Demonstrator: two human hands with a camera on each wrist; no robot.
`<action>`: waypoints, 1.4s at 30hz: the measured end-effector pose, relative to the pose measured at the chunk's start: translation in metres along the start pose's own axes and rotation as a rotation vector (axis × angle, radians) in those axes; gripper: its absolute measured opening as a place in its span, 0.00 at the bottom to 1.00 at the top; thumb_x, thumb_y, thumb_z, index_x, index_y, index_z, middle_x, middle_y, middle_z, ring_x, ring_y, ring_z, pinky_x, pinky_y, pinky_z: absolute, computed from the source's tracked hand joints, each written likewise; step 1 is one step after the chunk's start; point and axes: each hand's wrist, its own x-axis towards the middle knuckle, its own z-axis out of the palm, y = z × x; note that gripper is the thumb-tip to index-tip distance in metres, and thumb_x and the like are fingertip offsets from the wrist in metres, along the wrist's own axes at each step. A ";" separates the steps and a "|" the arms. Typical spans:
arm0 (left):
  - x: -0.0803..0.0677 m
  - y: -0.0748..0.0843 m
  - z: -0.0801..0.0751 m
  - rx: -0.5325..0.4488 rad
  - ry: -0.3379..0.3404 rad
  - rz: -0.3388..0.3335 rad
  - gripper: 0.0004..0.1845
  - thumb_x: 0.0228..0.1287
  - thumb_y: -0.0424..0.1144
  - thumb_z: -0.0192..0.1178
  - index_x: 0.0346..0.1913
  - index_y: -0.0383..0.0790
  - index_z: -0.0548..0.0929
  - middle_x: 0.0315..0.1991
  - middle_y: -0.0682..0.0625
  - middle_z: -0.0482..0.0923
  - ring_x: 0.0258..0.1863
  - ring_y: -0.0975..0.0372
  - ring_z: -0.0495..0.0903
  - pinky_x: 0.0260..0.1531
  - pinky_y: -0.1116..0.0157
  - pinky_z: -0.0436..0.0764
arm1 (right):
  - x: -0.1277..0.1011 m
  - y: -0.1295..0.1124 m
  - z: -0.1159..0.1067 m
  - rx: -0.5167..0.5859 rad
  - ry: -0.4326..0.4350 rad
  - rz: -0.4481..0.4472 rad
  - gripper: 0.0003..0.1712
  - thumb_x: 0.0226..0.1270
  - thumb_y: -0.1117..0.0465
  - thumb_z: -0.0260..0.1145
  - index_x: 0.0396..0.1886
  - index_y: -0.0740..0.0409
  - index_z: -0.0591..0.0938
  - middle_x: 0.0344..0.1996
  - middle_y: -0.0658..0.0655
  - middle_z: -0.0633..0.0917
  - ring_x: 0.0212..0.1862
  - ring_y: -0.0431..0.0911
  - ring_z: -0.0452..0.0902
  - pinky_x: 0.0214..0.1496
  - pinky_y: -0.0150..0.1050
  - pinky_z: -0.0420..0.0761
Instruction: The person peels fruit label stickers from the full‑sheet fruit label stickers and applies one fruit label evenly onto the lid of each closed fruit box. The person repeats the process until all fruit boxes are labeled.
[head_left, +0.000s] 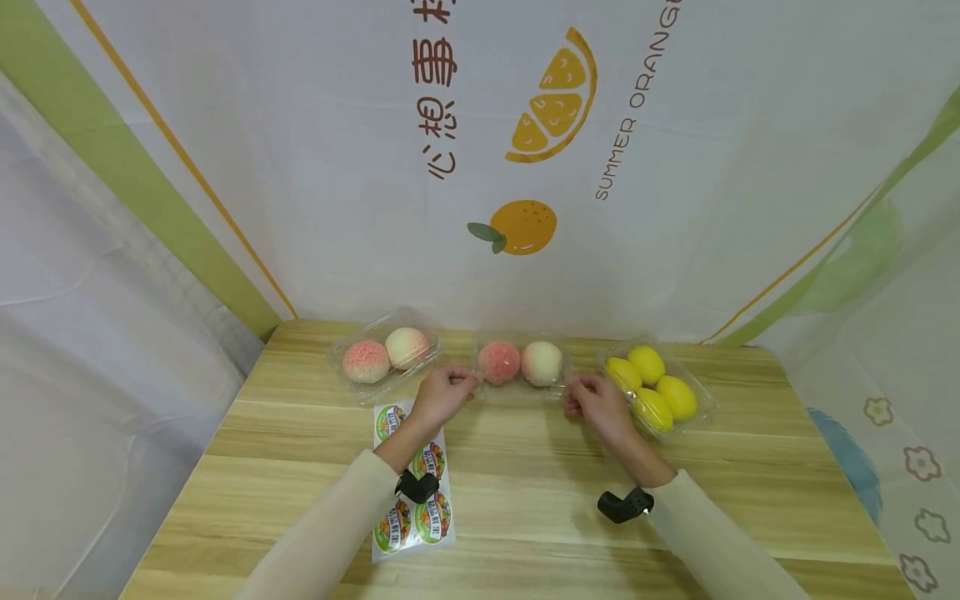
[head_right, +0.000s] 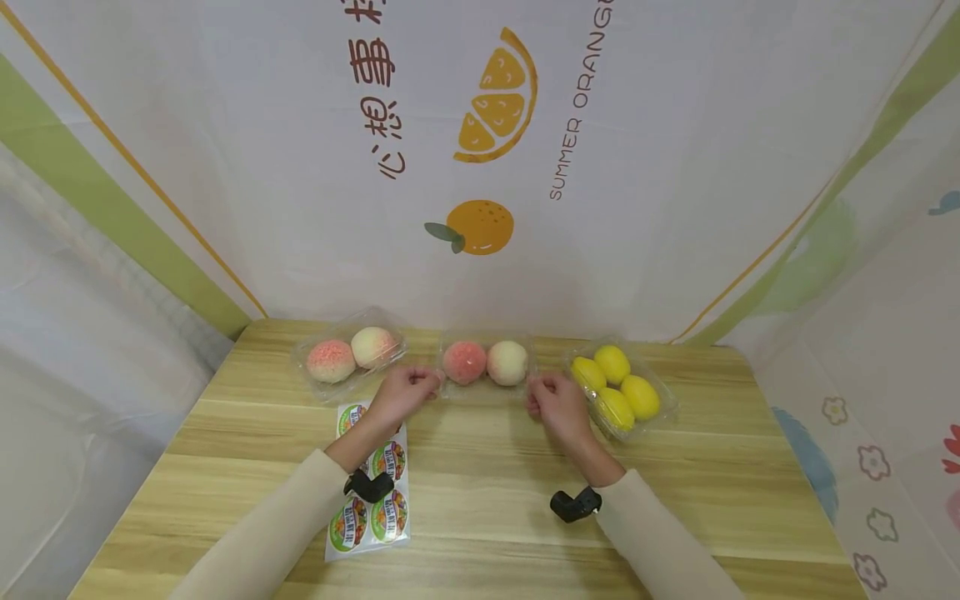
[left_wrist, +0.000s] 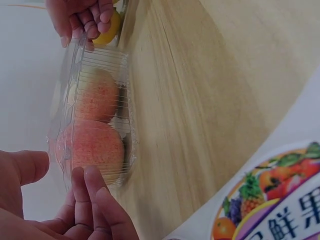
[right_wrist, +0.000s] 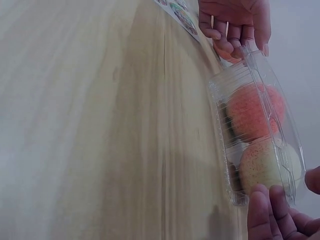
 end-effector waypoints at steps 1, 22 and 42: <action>-0.001 0.000 0.000 0.006 -0.003 0.002 0.19 0.81 0.47 0.65 0.55 0.31 0.86 0.44 0.42 0.88 0.44 0.54 0.88 0.50 0.55 0.86 | -0.001 0.000 0.000 -0.002 0.002 0.005 0.16 0.88 0.63 0.60 0.49 0.78 0.83 0.38 0.65 0.87 0.37 0.45 0.83 0.42 0.37 0.89; -0.026 -0.005 -0.004 0.078 -0.026 0.030 0.19 0.81 0.47 0.64 0.55 0.32 0.87 0.41 0.45 0.88 0.43 0.54 0.87 0.40 0.63 0.80 | -0.030 0.006 -0.005 -0.015 -0.015 0.032 0.15 0.85 0.63 0.64 0.48 0.76 0.84 0.33 0.61 0.88 0.35 0.46 0.85 0.39 0.36 0.89; -0.050 -0.004 -0.004 0.094 -0.064 0.051 0.18 0.76 0.45 0.67 0.53 0.31 0.87 0.38 0.48 0.88 0.37 0.59 0.83 0.36 0.63 0.80 | -0.054 0.013 -0.018 -0.094 -0.048 0.055 0.14 0.84 0.60 0.67 0.45 0.72 0.85 0.30 0.58 0.87 0.33 0.47 0.84 0.37 0.35 0.86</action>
